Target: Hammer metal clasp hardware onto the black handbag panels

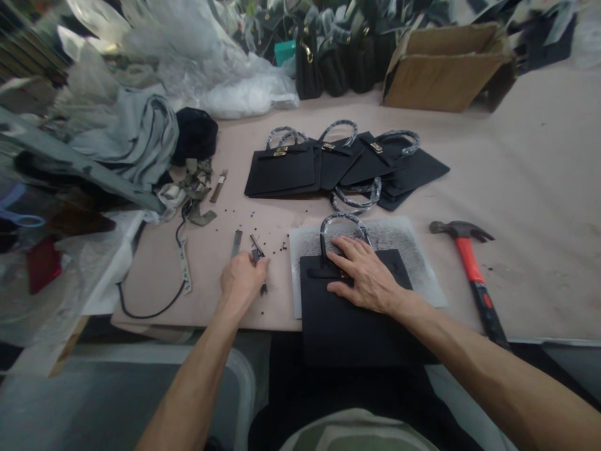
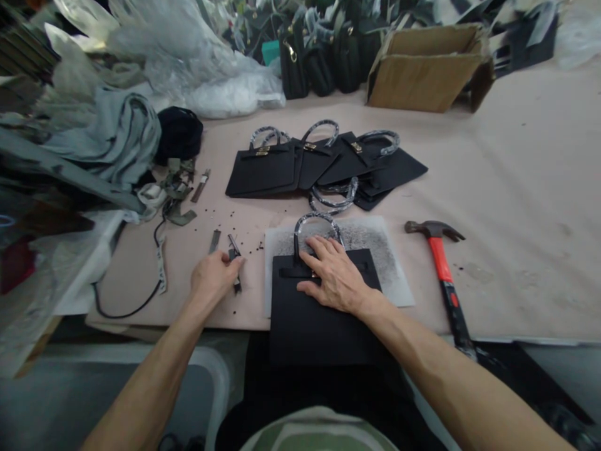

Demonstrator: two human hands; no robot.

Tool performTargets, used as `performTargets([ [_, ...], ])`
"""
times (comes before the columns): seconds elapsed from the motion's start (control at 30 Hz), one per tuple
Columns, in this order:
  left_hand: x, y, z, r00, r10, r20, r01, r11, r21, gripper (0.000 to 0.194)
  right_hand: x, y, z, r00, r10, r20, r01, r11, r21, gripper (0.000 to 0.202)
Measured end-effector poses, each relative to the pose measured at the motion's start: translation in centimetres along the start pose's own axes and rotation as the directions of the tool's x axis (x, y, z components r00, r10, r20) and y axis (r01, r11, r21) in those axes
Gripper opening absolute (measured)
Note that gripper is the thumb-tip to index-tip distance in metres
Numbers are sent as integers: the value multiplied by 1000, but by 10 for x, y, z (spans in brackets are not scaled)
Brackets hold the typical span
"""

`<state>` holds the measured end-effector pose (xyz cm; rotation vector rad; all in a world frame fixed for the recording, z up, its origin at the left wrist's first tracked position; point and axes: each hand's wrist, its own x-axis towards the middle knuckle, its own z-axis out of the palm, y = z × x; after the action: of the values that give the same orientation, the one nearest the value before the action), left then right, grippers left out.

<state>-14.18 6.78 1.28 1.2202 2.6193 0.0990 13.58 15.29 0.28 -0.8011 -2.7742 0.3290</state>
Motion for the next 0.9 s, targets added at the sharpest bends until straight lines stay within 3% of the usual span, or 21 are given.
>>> performTargets([
  [0.13, 9, 7, -2, 998, -37, 45, 36, 999, 25, 35, 0, -1, 0, 1000, -6, 11, 6, 1000, -1, 65],
  [0.33, 18, 1, -3, 997, -49, 56, 54, 995, -80, 24, 1, 0, 1, 1000, -23, -13, 23, 999, -33, 65],
  [0.53, 24, -6, -9, 964, -55, 260, 119, 964, -236, 15, 1, 6, 8, 995, -65, -75, 60, 996, -65, 61],
  [0.7, 22, 5, -18, 964, 14, 266, -9, 1000, -19, 34, 4, 9, 10, 994, -69, -88, 60, 993, -100, 61],
  [0.77, 16, 12, -22, 960, 27, 278, -39, 999, 38, 32, 4, 9, 9, 992, -81, -95, 72, 993, -98, 61],
  [0.9, 5, 20, -27, 952, 1, 306, -1, 1000, 0, 25, 6, 9, 11, 983, -111, -146, 101, 992, -75, 65],
])
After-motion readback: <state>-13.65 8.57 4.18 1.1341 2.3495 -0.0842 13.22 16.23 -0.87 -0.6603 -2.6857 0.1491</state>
